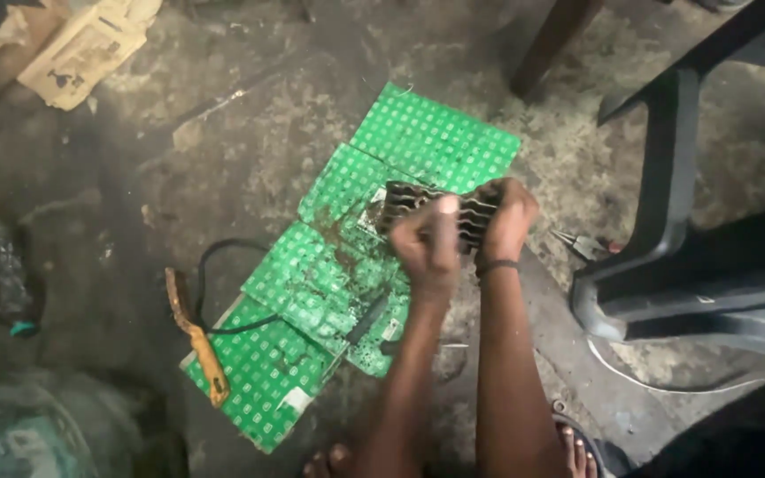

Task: Cleaning and repairing a motorcycle engine cylinder block by scraping the gasket surface and inspecting the part.

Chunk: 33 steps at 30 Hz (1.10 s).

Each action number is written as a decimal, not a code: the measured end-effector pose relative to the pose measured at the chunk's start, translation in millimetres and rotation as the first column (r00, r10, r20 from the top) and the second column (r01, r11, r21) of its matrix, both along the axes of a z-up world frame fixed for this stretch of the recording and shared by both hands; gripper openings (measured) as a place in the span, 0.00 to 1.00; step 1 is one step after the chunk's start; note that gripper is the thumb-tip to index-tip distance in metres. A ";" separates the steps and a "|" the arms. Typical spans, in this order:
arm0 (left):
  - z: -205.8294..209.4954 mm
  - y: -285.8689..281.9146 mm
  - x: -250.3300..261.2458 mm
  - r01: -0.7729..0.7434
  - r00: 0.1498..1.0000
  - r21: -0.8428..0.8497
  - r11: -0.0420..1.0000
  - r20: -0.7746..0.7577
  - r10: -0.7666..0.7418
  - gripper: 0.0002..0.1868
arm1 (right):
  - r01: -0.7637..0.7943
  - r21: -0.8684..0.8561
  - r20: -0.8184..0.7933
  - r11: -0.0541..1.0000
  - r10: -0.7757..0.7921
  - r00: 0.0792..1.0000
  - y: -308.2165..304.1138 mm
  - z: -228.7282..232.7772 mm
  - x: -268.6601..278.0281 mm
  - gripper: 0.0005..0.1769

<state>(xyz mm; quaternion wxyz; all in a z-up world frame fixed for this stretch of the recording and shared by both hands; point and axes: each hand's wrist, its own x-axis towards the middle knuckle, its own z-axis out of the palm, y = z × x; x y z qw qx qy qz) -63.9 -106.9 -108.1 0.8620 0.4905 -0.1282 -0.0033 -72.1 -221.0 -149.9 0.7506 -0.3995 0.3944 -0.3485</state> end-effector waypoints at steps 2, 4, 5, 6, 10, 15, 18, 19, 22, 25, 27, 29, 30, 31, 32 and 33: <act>14.2 0.0 -12.1 0.026 0.996 0.063 0.998 0.079 -0.031 0.20 | 0.006 -0.215 -0.024 0.977 -0.011 1.000 -8.5 -14.9 -2.0 0.17; 31.7 8.1 -13.6 0.040 0.986 0.140 0.989 0.152 -0.061 0.18 | -0.004 -0.409 -0.051 0.913 -0.018 0.999 -5.8 -10.9 -1.6 0.19; 43.8 15.8 -7.7 -0.005 0.989 0.050 0.999 0.145 -0.003 0.21 | -0.013 -0.188 -0.062 0.982 0.001 0.998 1.0 2.2 1.9 0.19; 57.4 18.8 -0.3 -0.047 0.988 -0.055 0.997 0.143 0.054 0.25 | -0.015 0.028 -0.061 0.999 0.017 0.998 2.0 18.7 7.2 0.18; 53.9 18.2 2.3 0.008 0.996 -0.296 0.955 0.087 0.019 0.25 | 0.048 -0.361 -0.016 0.931 -0.057 0.998 -18.6 -31.4 14.8 0.19; 40.3 0.4 -10.2 -0.024 0.949 0.034 0.999 0.315 0.012 0.25 | 0.040 -0.295 -0.084 0.955 -0.067 0.994 -24.4 -22.3 11.4 0.19; 48.9 24.8 19.9 -0.150 0.988 -0.089 0.985 0.033 0.153 0.30 | 0.045 -0.286 -0.043 0.957 -0.059 0.997 -18.5 -25.1 16.3 0.19; 58.8 34.2 31.3 -0.153 0.986 -0.094 0.984 0.045 0.158 0.30 | 0.044 -0.288 -0.030 0.957 -0.055 0.998 -19.8 -23.0 19.0 0.19; 77.1 69.5 50.0 -0.162 0.987 -0.287 0.944 -0.051 0.154 0.30 | 0.015 -0.227 -0.068 0.974 -0.031 0.997 -14.7 -22.1 12.2 0.21; 78.4 89.1 60.6 -0.134 0.991 -0.421 0.897 -0.079 0.111 0.28 | 0.032 -0.234 -0.076 0.972 -0.052 0.996 -16.2 -17.2 13.2 0.19; 73.8 92.1 62.4 -0.109 0.994 -0.453 0.885 -0.050 0.097 0.28 | 0.012 -0.185 -0.144 0.983 -0.039 0.989 -15.6 -13.8 18.4 0.21; 40.7 70.5 61.3 -0.136 0.990 -0.425 0.895 -0.096 0.105 0.27 | 0.026 -0.227 -0.146 0.974 -0.060 0.987 -22.4 -22.4 20.7 0.21; 25.1 62.5 61.9 -0.160 0.984 -0.393 0.906 -0.137 0.114 0.27 | 0.040 -0.264 -0.142 0.964 -0.080 0.987 -22.8 -26.6 24.1 0.21; 22.7 67.7 66.6 -0.167 0.983 -0.393 0.904 -0.135 0.123 0.27 | 0.032 -0.263 -0.140 0.964 -0.071 0.988 -22.8 -28.1 26.3 0.21; 20.7 69.3 73.1 -0.273 0.947 -0.284 0.919 -0.245 0.206 0.23 | 0.042 -0.221 -0.111 0.974 -0.068 0.992 -26.6 -28.4 30.1 0.19; 18.2 70.3 79.3 -0.366 0.892 -0.163 0.916 -0.343 0.295 0.20 | 0.050 -0.179 -0.081 0.983 -0.066 0.995 -31.0 -29.3 33.5 0.16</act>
